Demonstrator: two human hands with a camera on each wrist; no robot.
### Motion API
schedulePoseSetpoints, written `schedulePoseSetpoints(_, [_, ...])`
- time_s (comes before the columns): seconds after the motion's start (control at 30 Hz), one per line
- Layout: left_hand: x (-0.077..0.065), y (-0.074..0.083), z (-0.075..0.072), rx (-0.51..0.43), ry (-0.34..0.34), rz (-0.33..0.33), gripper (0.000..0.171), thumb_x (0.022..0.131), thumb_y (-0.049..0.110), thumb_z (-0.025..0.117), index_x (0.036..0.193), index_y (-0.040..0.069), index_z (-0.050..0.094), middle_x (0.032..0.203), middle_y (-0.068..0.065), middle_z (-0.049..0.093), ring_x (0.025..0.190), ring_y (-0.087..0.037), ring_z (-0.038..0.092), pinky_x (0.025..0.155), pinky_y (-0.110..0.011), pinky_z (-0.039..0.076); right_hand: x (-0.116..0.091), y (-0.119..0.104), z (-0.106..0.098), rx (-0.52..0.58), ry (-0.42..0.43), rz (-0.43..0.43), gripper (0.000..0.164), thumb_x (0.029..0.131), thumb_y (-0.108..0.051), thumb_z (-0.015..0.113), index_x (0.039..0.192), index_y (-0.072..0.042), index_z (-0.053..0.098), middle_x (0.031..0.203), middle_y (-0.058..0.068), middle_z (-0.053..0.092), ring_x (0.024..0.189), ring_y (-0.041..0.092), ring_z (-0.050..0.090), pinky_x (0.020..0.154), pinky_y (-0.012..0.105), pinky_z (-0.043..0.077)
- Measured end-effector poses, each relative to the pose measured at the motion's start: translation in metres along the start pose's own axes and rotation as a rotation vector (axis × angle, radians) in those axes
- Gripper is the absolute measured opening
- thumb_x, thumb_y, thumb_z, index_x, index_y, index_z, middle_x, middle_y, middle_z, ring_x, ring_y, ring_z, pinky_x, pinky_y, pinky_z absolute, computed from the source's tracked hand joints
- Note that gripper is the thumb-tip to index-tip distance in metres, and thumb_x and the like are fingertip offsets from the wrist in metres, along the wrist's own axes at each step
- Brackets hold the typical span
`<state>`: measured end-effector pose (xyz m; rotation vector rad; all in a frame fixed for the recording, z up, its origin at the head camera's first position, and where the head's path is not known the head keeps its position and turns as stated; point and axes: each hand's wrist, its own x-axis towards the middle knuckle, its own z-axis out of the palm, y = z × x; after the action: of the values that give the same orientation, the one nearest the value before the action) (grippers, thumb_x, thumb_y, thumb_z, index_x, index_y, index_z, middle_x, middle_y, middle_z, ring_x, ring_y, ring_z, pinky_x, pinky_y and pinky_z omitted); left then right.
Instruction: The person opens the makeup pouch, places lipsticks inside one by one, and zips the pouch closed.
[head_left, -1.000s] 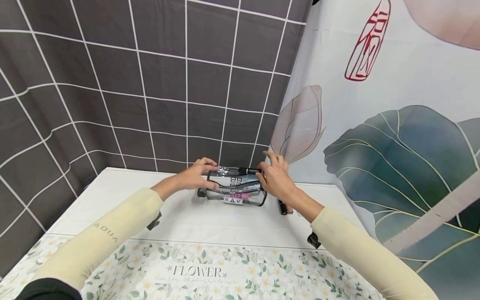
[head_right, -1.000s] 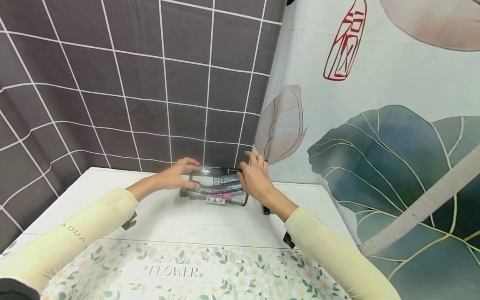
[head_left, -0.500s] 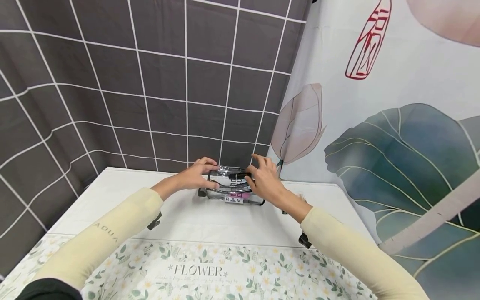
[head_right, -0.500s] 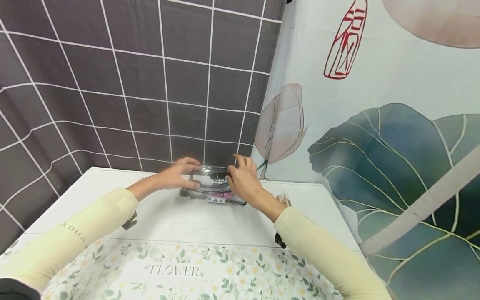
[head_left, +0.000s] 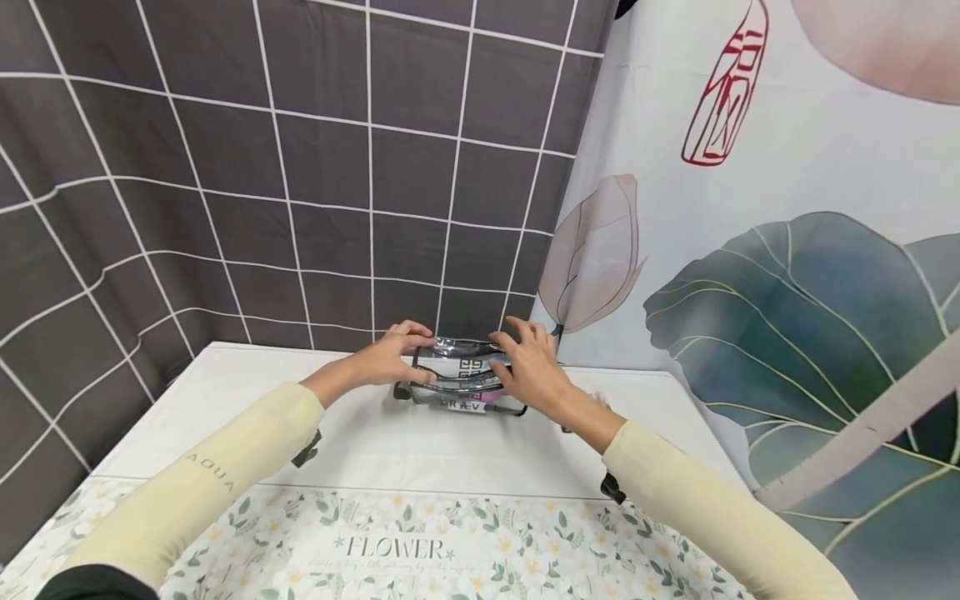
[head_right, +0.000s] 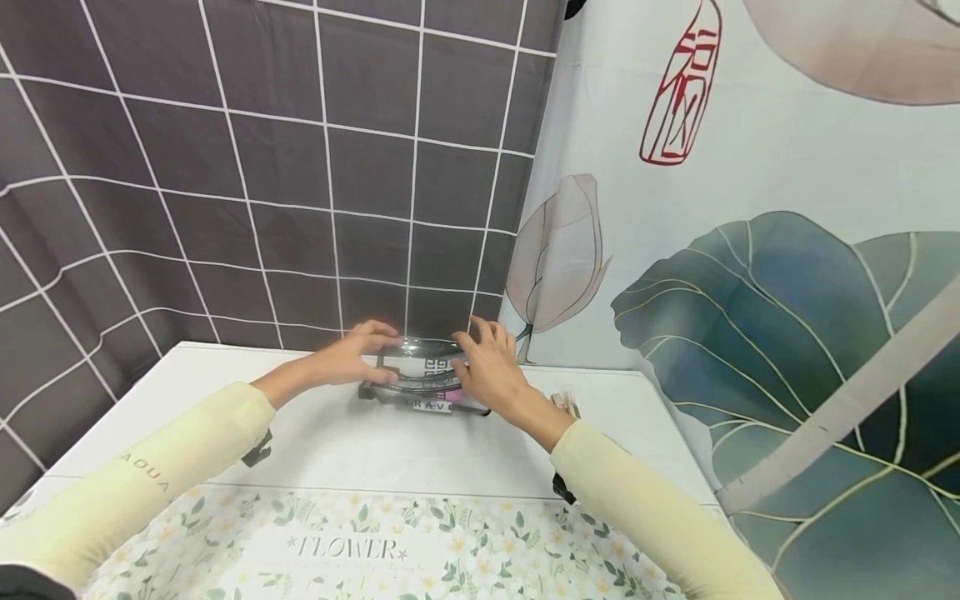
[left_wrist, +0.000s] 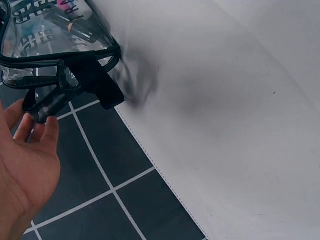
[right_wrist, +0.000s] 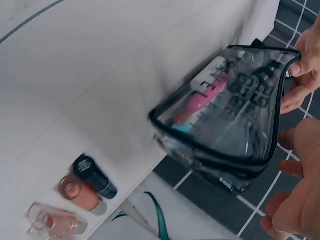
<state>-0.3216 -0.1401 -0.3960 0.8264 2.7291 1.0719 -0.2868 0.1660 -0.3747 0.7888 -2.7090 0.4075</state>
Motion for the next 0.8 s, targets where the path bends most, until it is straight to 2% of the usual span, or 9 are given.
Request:
schedulePoseSetpoints(0.23, [-0.002,0.001,-0.002,-0.007,0.006,0.008,0.083,0.094,0.035,0.088,0.159,-0.007,0.058,0.167,-0.022,0.045,0.156,-0.048,0.039,0.130,-0.069,0.044,-0.009,0.024,-0.010,0.023,0.023,0.045,0.041,0.116,-0.026,0.063,0.147,-0.001,0.070,0.174,0.033,0.041,0.153,0.056,0.040,0.123,0.077,0.036])
schedulePoseSetpoints(0.43, [-0.002,0.000,0.000,-0.008,0.003,0.012,0.083,0.094,0.036,0.087,0.159,-0.006,0.058,0.167,-0.022,0.045,0.156,-0.049,0.040,0.129,-0.069,0.045,-0.023,0.050,-0.017,-0.002,0.041,0.148,0.035,0.116,-0.020,0.058,0.140,0.000,0.073,0.173,0.034,0.042,0.152,0.057,0.040,0.123,0.077,0.033])
schedulePoseSetpoints(0.63, [-0.006,-0.002,-0.002,-0.003,-0.004,0.002,0.082,0.095,0.036,0.086,0.160,-0.006,0.058,0.167,-0.023,0.044,0.156,-0.049,0.039,0.129,-0.069,0.045,-0.043,0.076,-0.015,-0.051,-0.032,0.265,0.040,0.111,-0.014,0.059,0.145,0.006,0.068,0.172,0.041,0.036,0.149,0.063,0.038,0.120,0.077,0.036])
schedulePoseSetpoints(0.73, [-0.004,-0.001,-0.002,-0.010,-0.009,0.001,0.082,0.095,0.036,0.086,0.160,-0.005,0.058,0.168,-0.022,0.044,0.157,-0.049,0.039,0.129,-0.069,0.045,-0.052,0.089,-0.016,-0.082,-0.086,0.316,0.037,0.106,-0.008,0.061,0.137,0.009,0.071,0.169,0.046,0.038,0.149,0.067,0.037,0.116,0.077,0.038])
schedulePoseSetpoints(0.8, [-0.002,0.001,-0.002,-0.012,-0.012,0.004,0.082,0.095,0.037,0.086,0.161,-0.004,0.058,0.168,-0.021,0.043,0.157,-0.048,0.039,0.129,-0.069,0.045,-0.058,0.096,-0.018,-0.105,-0.132,0.349,0.032,0.101,-0.006,0.062,0.126,0.009,0.076,0.166,0.047,0.041,0.148,0.068,0.037,0.114,0.077,0.038])
